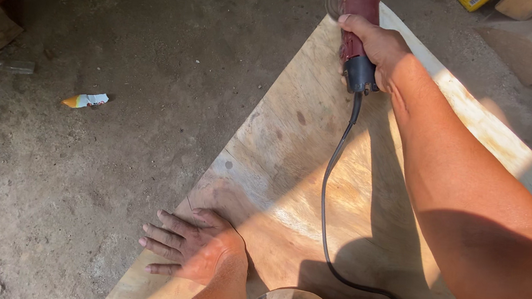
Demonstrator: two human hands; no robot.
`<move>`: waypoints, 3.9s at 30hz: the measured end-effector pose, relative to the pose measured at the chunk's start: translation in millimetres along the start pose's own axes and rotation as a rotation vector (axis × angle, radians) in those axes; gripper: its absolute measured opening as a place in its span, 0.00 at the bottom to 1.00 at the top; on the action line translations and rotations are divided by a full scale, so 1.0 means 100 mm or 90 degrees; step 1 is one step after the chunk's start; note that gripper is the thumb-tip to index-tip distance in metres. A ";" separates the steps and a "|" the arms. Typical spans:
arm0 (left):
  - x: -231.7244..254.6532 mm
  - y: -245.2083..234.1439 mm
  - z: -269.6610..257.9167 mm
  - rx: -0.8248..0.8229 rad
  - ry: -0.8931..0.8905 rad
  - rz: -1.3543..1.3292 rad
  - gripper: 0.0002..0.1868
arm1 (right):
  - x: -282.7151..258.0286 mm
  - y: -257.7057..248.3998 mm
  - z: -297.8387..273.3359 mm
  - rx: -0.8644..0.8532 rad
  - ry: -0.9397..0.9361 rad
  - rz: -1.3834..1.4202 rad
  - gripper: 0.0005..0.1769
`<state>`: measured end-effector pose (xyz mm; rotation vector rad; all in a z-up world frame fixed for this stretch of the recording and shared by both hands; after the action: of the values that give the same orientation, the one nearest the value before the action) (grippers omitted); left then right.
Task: The person uses a handheld electric sander to smooth the surface of a large wooden board. They move the sander across the board in a consistent pattern, covering different areas to even out the surface.
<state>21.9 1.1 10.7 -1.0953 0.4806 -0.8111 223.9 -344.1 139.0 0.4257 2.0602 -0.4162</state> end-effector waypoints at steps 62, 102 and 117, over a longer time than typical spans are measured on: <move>-0.11 0.02 0.00 0.035 0.028 -0.020 0.30 | 0.94 -0.93 -1.25 0.325 0.036 0.358 0.23; -0.12 0.27 -0.09 0.134 0.010 0.018 0.31 | 1.28 -1.66 -1.57 0.310 0.015 0.364 0.21; -0.10 0.28 -0.06 0.103 -0.015 0.001 0.32 | 1.27 -1.40 -1.77 0.324 0.047 0.307 0.22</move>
<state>20.5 11.2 -17.8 -0.9529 0.3895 -0.8202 -33.6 -370.7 131.7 1.2267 1.8220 -0.6302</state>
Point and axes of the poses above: each hand's wrist, its own z-axis towards the middle knuckle, its own y-axis out of the palm, x = y × z, the point moved 2 cm from there along z, towards the middle knuckle, and after that the axes turned 4 degrees about z, right-handed, at the moved point
